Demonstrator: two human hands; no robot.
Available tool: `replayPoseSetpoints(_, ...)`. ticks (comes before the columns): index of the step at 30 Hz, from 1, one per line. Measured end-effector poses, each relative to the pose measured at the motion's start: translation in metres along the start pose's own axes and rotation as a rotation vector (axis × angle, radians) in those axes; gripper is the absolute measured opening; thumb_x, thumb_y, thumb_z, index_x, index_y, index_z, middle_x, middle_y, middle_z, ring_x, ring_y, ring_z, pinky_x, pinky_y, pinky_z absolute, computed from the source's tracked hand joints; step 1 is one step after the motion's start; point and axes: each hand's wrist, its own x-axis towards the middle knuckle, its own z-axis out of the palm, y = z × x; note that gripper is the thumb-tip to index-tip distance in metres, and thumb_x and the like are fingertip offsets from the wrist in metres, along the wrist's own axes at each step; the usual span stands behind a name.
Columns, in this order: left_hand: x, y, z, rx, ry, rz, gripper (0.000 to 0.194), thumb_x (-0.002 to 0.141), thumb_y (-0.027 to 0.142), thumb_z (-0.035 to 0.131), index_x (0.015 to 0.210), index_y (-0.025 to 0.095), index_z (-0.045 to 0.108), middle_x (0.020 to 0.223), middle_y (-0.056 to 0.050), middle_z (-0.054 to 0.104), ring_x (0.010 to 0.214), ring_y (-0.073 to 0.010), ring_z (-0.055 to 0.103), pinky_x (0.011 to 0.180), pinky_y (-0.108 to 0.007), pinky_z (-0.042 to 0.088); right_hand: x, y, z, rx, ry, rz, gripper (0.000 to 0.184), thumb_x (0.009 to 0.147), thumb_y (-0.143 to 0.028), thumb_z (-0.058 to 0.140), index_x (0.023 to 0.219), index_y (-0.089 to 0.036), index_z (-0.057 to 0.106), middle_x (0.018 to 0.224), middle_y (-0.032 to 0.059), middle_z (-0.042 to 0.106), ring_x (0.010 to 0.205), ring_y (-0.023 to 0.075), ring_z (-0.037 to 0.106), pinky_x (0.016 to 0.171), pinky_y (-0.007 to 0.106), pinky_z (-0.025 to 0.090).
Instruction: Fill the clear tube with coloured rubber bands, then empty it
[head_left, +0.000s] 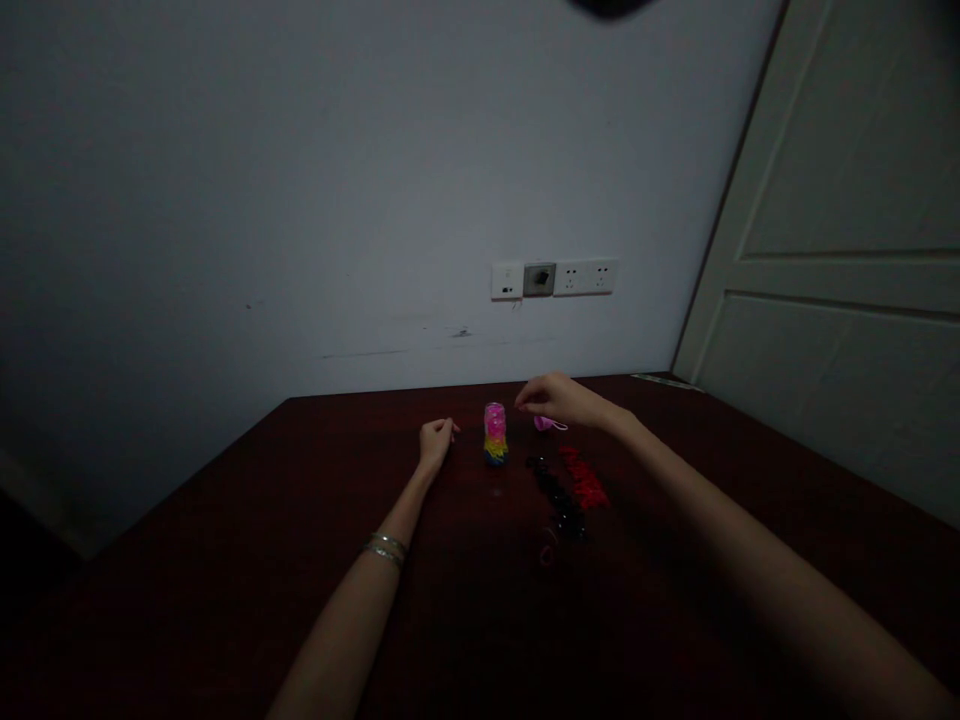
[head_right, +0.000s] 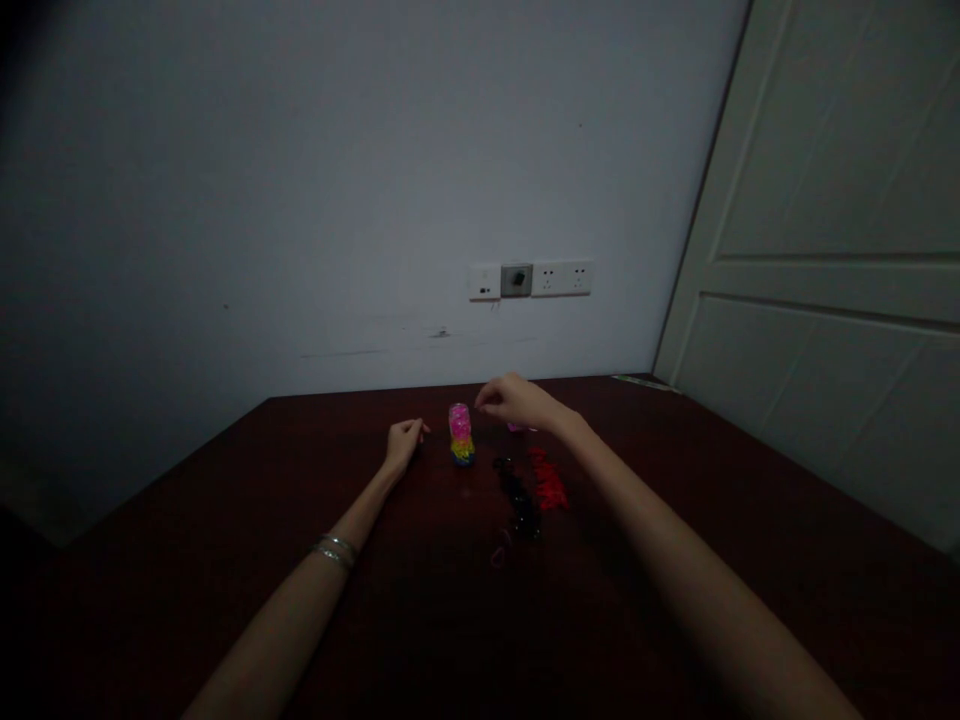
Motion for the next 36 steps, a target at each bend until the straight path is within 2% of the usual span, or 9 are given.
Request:
replayPoseSetpoints(5,-0.003,0.001,-0.001,0.056,0.026,0.032,0.029,0.071,0.032,0.042,0.054,0.014,0.058,0.045,0.002,0.047,0.046,-0.0106,0.044,0.049,-0.021,0.032,-0.055,0.023,0.025,0.153,0.195,0.101,0.021,0.077,-0.026,0.053,0.087,-0.015,0.068,0.089,0.0067,0.068,0.079,0.0161,0.060,0.071,0.028,0.046)
replayPoseSetpoints(9,-0.009,0.003,-0.014,0.228,-0.044,0.147,0.032,0.072,0.034,0.043,0.051,0.014,0.056,0.046,0.002,0.046,0.048,-0.0105,0.045,0.051,-0.021,0.030,-0.082,0.043,0.045,0.216,0.218,0.210,0.022,0.077,-0.026,0.052,0.086,-0.014,0.068,0.088,0.0078,0.068,0.081,0.0183,0.062,0.074,0.031,0.047)
replayPoseSetpoints(12,-0.018,0.014,-0.035,0.469,-0.169,0.329,0.037,0.076,0.037,0.043,0.050,0.014,0.055,0.047,0.002,0.047,0.049,-0.0097,0.044,0.052,-0.021,0.029,-0.091,0.053,0.054,0.266,0.195,0.265,0.023,0.077,-0.027,0.051,0.086,-0.013,0.068,0.088,0.0080,0.068,0.081,0.0192,0.062,0.073,0.030,0.047)
replayPoseSetpoints(16,-0.045,0.047,-0.060,0.734,-0.340,0.593,0.035,0.081,0.035,0.042,0.058,0.014,0.058,0.056,-0.001,0.054,0.052,-0.0093,0.046,0.053,-0.022,0.029,-0.093,0.056,0.061,0.291,0.194,0.285,0.023,0.076,-0.028,0.052,0.085,-0.014,0.068,0.088,0.0079,0.069,0.082,0.0198,0.063,0.073,0.030,0.048)
replayPoseSetpoints(19,-0.079,0.074,-0.063,0.861,-0.576,0.818,0.032,0.083,0.033,0.042,0.064,0.014,0.061,0.065,-0.003,0.058,0.057,-0.0097,0.051,0.054,-0.021,0.031,-0.095,0.056,0.062,0.282,0.170,0.262,0.023,0.076,-0.027,0.052,0.084,-0.014,0.068,0.089,0.0085,0.069,0.082,0.0199,0.062,0.073,0.030,0.048)
replayPoseSetpoints(21,-0.104,0.087,-0.057,0.874,-0.723,0.898,0.030,0.084,0.035,0.043,0.070,0.016,0.062,0.071,-0.003,0.059,0.065,-0.0110,0.055,0.055,-0.021,0.033,-0.097,0.055,0.063,0.269,0.130,0.235,0.023,0.076,-0.027,0.051,0.085,-0.014,0.068,0.089,0.0079,0.068,0.080,0.0194,0.062,0.072,0.030,0.048)
replayPoseSetpoints(25,-0.141,0.099,-0.037,0.836,-0.861,0.882,0.026,0.080,0.042,0.052,0.092,0.021,0.062,0.087,-0.002,0.060,0.084,-0.0137,0.057,0.058,-0.020,0.038,-0.101,0.054,0.064,0.213,0.087,0.219,0.023,0.076,-0.026,0.050,0.086,-0.016,0.068,0.088,0.0064,0.068,0.080,0.0187,0.062,0.073,0.029,0.047)
replayPoseSetpoints(28,-0.153,0.099,-0.024,0.821,-0.910,0.817,0.028,0.080,0.044,0.052,0.095,0.023,0.061,0.092,-0.002,0.060,0.090,-0.0145,0.056,0.059,-0.020,0.039,-0.103,0.049,0.065,0.182,0.083,0.213,0.023,0.077,-0.026,0.049,0.087,-0.017,0.068,0.090,0.0065,0.068,0.081,0.0187,0.062,0.075,0.030,0.047)
replayPoseSetpoints(36,-0.163,0.087,-0.008,0.771,-0.856,0.757,0.024,0.084,0.039,0.047,0.090,0.022,0.064,0.086,-0.003,0.061,0.080,-0.0145,0.059,0.056,-0.021,0.039,-0.103,0.039,0.065,0.161,0.047,0.220,0.022,0.078,-0.024,0.048,0.087,-0.016,0.067,0.088,0.0065,0.068,0.079,0.0186,0.061,0.073,0.030,0.046)
